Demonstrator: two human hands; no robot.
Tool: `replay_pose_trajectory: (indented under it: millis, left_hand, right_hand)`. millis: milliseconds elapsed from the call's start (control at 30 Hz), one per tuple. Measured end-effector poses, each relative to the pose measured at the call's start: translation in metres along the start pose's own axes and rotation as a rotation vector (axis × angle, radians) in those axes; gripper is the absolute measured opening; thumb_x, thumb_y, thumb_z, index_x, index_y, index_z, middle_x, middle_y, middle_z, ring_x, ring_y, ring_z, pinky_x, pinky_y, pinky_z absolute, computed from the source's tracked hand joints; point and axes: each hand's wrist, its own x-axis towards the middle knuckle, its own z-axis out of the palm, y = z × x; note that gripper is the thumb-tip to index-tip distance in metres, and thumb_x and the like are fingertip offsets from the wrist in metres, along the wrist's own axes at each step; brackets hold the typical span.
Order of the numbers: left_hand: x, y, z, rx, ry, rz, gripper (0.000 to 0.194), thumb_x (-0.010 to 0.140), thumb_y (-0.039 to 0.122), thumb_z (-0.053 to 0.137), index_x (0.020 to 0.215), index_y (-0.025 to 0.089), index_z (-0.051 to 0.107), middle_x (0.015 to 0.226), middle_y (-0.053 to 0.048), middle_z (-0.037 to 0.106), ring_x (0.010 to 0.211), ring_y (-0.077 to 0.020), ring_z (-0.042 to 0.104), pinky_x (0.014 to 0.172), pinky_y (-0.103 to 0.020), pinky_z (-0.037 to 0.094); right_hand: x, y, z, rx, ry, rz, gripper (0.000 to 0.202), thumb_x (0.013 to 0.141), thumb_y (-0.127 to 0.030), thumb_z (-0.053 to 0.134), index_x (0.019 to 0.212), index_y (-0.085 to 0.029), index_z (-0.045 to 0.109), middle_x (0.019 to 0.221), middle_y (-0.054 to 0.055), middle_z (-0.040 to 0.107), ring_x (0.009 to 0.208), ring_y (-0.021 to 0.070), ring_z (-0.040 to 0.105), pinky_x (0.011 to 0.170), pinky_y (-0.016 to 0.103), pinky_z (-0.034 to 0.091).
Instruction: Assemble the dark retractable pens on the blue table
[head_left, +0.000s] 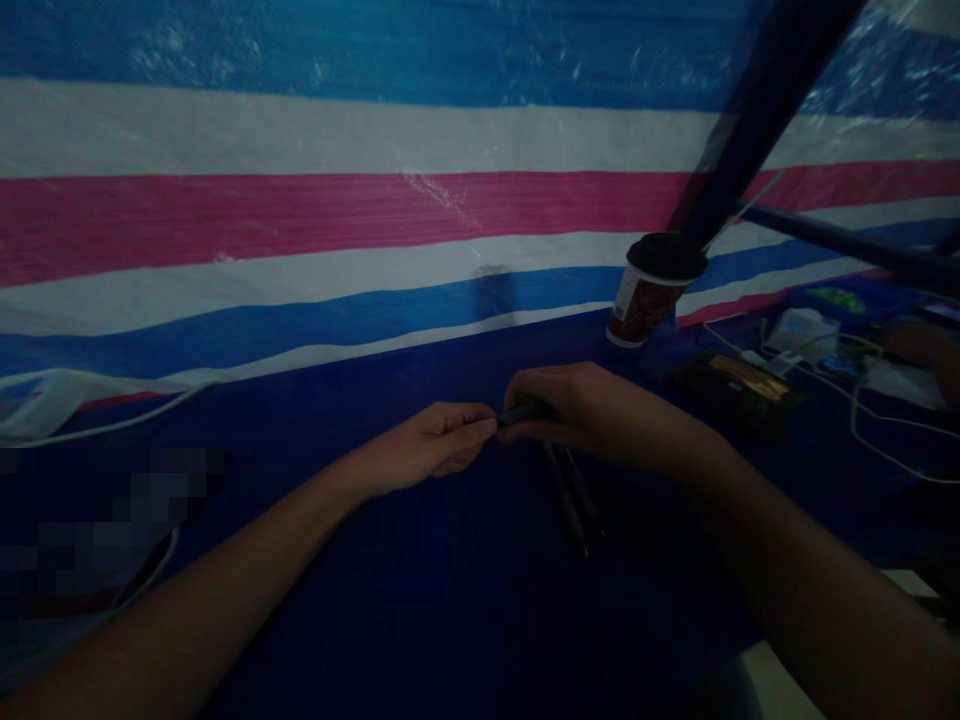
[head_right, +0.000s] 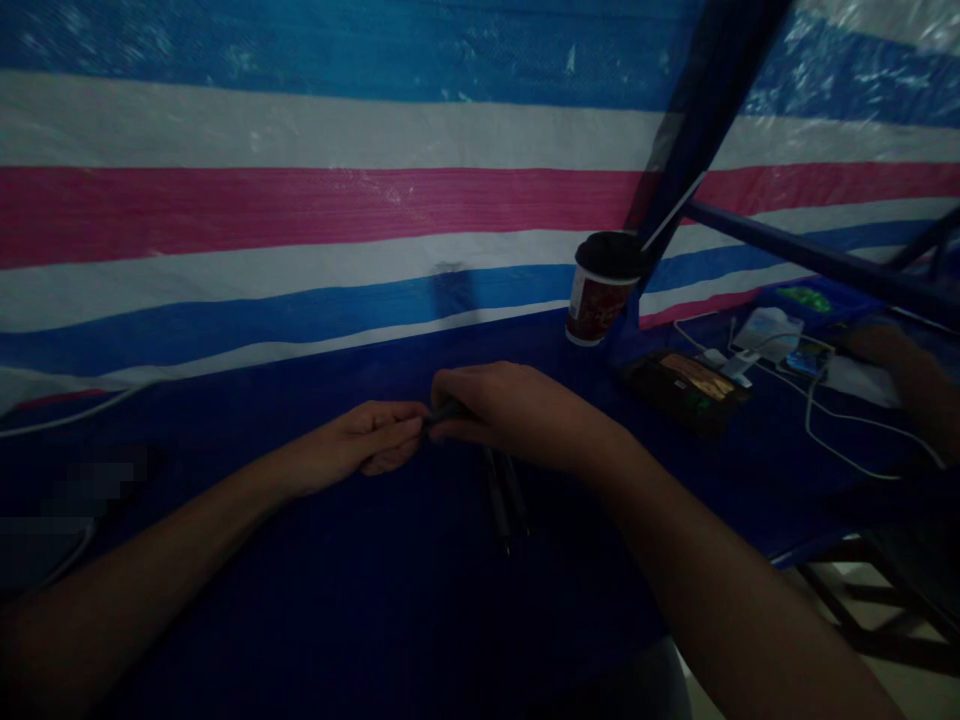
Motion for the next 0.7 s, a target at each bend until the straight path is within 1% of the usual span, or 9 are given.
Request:
replay_pose_trajectory:
  millis: [100, 167, 267, 367, 433, 500, 567, 600, 700]
  left_hand:
    - [0.002, -0.002, 0.003, 0.048, 0.15, 0.057, 0.024, 0.089, 0.043, 0.069, 0.093, 0.022, 0.058, 0.06, 0.009, 0.048, 0.045, -0.0088, 0.036, 0.042, -0.021, 0.026]
    - [0.003, -0.004, 0.004, 0.141, 0.235, 0.11, 0.019, 0.091, 0.038, 0.066, 0.093, 0.021, 0.058, 0.063, 0.006, 0.055, 0.047, -0.0091, 0.039, 0.045, -0.022, 0.029]
    - [0.005, -0.007, 0.004, 0.29, 0.336, 0.186, 0.021, 0.098, 0.04, 0.057, 0.096, 0.02, 0.063, 0.068, 0.003, 0.064, 0.051, -0.0103, 0.044, 0.049, -0.023, 0.032]
    - [0.005, -0.008, 0.003, 0.391, 0.42, 0.231, 0.025, 0.101, 0.041, 0.053, 0.099, 0.019, 0.065, 0.071, 0.001, 0.067, 0.054, -0.0114, 0.047, 0.052, -0.024, 0.034]
    - [0.005, -0.009, 0.002, 0.437, 0.456, 0.245, 0.025, 0.101, 0.041, 0.052, 0.099, 0.02, 0.065, 0.071, 0.002, 0.067, 0.054, -0.0116, 0.048, 0.052, -0.024, 0.034]
    - [0.005, -0.009, 0.001, 0.485, 0.469, 0.251, 0.025, 0.101, 0.04, 0.05, 0.095, 0.02, 0.065, 0.071, 0.002, 0.066, 0.054, -0.0117, 0.049, 0.053, -0.024, 0.035]
    - [0.006, -0.011, 0.001, 0.524, 0.478, 0.259, 0.027, 0.102, 0.039, 0.049, 0.091, 0.02, 0.065, 0.07, 0.003, 0.064, 0.055, -0.012, 0.05, 0.054, -0.024, 0.036]
    - [0.006, -0.011, 0.001, 0.535, 0.484, 0.262, 0.028, 0.102, 0.039, 0.048, 0.09, 0.02, 0.065, 0.07, 0.003, 0.063, 0.056, -0.0124, 0.051, 0.055, -0.025, 0.037]
    - [0.005, -0.013, 0.002, 0.55, 0.482, 0.261, 0.028, 0.102, 0.04, 0.048, 0.092, 0.02, 0.066, 0.071, 0.003, 0.062, 0.059, -0.0133, 0.054, 0.056, -0.025, 0.039]
  right_hand:
    - [0.001, 0.008, -0.001, -0.034, 0.031, 0.083, 0.027, 0.104, -0.04, 0.058, 0.1, -0.016, 0.07, 0.086, 0.006, 0.074, 0.074, 0.0167, 0.064, 0.066, 0.027, 0.036]
    - [0.001, 0.013, -0.001, -0.008, 0.045, 0.111, 0.024, 0.104, -0.036, 0.059, 0.096, -0.016, 0.07, 0.082, 0.005, 0.072, 0.071, 0.0155, 0.062, 0.066, 0.026, 0.037]
    - [0.001, 0.016, -0.001, 0.089, 0.139, 0.079, 0.014, 0.095, -0.028, 0.07, 0.102, -0.016, 0.069, 0.093, 0.005, 0.074, 0.077, 0.0153, 0.064, 0.071, 0.025, 0.041]
    - [0.001, 0.017, 0.0, 0.142, 0.213, 0.092, 0.031, 0.093, -0.036, 0.072, 0.115, -0.015, 0.068, 0.099, 0.006, 0.074, 0.081, 0.0167, 0.065, 0.072, 0.026, 0.043]
    - [0.002, 0.018, 0.0, 0.12, 0.194, 0.144, 0.032, 0.1, -0.043, 0.062, 0.11, -0.014, 0.07, 0.091, 0.006, 0.074, 0.078, 0.0172, 0.065, 0.07, 0.027, 0.042]
    - [0.003, 0.019, 0.001, 0.09, 0.167, 0.17, 0.027, 0.102, -0.037, 0.057, 0.101, -0.014, 0.072, 0.084, 0.006, 0.073, 0.074, 0.0166, 0.064, 0.069, 0.028, 0.04]
    - [0.004, 0.02, 0.002, 0.11, 0.195, 0.147, 0.018, 0.096, -0.03, 0.064, 0.104, -0.014, 0.07, 0.089, 0.005, 0.074, 0.075, 0.0158, 0.064, 0.07, 0.027, 0.041]
    - [0.004, 0.02, 0.002, 0.137, 0.224, 0.138, 0.022, 0.093, -0.029, 0.069, 0.109, -0.015, 0.068, 0.093, 0.005, 0.074, 0.076, 0.0156, 0.064, 0.07, 0.026, 0.041]
    - [0.003, 0.02, 0.001, 0.141, 0.241, 0.182, 0.028, 0.096, -0.042, 0.065, 0.101, -0.015, 0.07, 0.085, 0.004, 0.072, 0.072, 0.0159, 0.062, 0.066, 0.027, 0.04]
